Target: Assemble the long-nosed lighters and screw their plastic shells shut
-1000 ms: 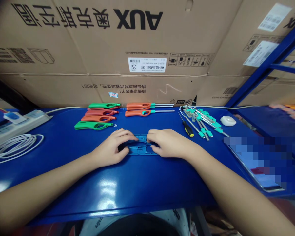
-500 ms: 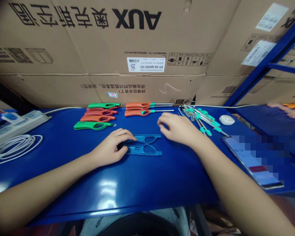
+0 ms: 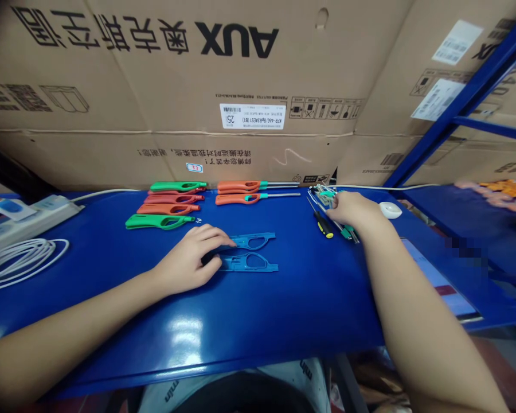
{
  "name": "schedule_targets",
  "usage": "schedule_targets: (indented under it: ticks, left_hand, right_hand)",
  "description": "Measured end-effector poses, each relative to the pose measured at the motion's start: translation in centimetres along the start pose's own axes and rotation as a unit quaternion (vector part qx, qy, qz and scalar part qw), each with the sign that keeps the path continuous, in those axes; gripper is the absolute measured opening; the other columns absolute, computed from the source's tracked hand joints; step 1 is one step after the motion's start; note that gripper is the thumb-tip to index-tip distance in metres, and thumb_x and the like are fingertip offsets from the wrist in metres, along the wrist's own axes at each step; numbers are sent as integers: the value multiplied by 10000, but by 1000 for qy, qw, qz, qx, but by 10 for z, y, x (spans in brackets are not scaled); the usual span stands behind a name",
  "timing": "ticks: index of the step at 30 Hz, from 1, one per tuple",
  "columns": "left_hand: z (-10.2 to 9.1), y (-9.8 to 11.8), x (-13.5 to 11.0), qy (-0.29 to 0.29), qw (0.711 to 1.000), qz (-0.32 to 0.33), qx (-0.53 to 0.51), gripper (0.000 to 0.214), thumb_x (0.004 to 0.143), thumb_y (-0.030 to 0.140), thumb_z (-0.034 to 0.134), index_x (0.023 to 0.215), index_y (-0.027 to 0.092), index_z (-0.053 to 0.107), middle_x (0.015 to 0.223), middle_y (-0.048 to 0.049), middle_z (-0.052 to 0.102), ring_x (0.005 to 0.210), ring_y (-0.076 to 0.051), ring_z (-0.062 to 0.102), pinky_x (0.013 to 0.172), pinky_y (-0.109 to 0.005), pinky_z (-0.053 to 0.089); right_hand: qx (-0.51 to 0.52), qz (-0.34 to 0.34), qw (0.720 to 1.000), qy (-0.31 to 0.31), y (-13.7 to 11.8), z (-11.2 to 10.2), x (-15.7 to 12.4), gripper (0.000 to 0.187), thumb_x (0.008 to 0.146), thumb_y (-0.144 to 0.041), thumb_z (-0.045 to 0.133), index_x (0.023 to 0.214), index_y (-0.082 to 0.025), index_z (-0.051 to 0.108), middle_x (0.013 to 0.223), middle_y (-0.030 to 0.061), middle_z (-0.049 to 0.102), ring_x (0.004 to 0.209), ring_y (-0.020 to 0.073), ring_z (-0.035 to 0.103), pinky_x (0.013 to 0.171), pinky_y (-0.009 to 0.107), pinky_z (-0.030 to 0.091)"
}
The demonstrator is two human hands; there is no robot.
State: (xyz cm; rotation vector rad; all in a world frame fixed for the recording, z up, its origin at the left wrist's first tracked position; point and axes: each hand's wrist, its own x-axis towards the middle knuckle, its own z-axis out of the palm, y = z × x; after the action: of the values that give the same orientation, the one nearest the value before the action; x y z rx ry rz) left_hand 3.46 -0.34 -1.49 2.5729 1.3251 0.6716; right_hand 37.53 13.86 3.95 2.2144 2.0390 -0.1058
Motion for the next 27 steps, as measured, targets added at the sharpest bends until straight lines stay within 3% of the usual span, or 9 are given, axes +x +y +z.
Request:
schedule_targets:
  ticks: [3, 7, 12, 17, 20, 22, 27]
  left_hand:
    - [-2, 5, 0, -11, 1000, 12, 7, 286, 929, 292, 551, 1179, 213, 666, 1140, -60, 688, 1071, -251, 583, 958, -438, 414]
    - [-3, 9, -1, -33, 999, 29, 26, 431, 923, 468, 615, 1284, 234, 621, 1226, -67, 667, 1131, -264, 579, 983, -438, 399]
    - [-6, 11, -1, -71, 994, 37, 77, 451, 956, 486, 589, 1314, 211, 598, 1279, -72, 655, 1149, -274, 585, 974, -444, 406]
    - [-20, 15, -1, -110, 986, 19, 121, 399, 956, 463, 599, 1263, 210, 628, 1186, -67, 671, 1046, -268, 618, 921, -435, 428]
    - [-29, 15, -5, -131, 984, 5, 124, 400, 933, 473, 628, 1242, 219, 632, 1160, -61, 666, 1032, -272, 623, 897, -427, 437]
    - [-33, 13, -9, -134, 984, -8, 116, 395, 931, 477, 630, 1233, 223, 631, 1158, -59, 662, 1038, -272, 622, 900, -423, 440]
    - [-36, 4, -20, -116, 990, -25, 79, 385, 914, 467, 652, 1218, 233, 626, 1170, -52, 651, 1071, -267, 611, 925, -415, 444]
  right_hand:
    - [-8, 7, 1000, -7, -5, 9, 5, 121, 726, -298, 672, 797, -200, 676, 866, 122, 714, 817, 298, 679, 627, 339, 462]
    - [-2, 19, 1000, 25, -11, 14, 7, 109, 711, -261, 669, 790, -187, 660, 870, 139, 704, 826, 312, 679, 626, 348, 459]
    - [56, -20, 993, 101, -7, 6, 1, 75, 757, -268, 624, 752, -197, 600, 775, 109, 670, 746, 269, 651, 599, 319, 414]
    - [136, -112, 969, 174, -22, 0, -21, 109, 760, -232, 592, 858, -218, 549, 801, 49, 670, 734, 202, 627, 650, 280, 434]
    - [220, -201, 940, 166, -46, 7, -44, 105, 741, -230, 588, 817, -233, 515, 668, -7, 605, 617, 178, 573, 602, 276, 417]
    - [267, -276, 911, 155, -63, 16, -60, 100, 748, -195, 564, 826, -231, 514, 688, -10, 609, 622, 169, 565, 609, 272, 417]
    - [303, -364, 876, 98, -87, 38, -90, 37, 853, -216, 553, 883, -228, 535, 731, -20, 611, 608, 138, 548, 596, 256, 407]
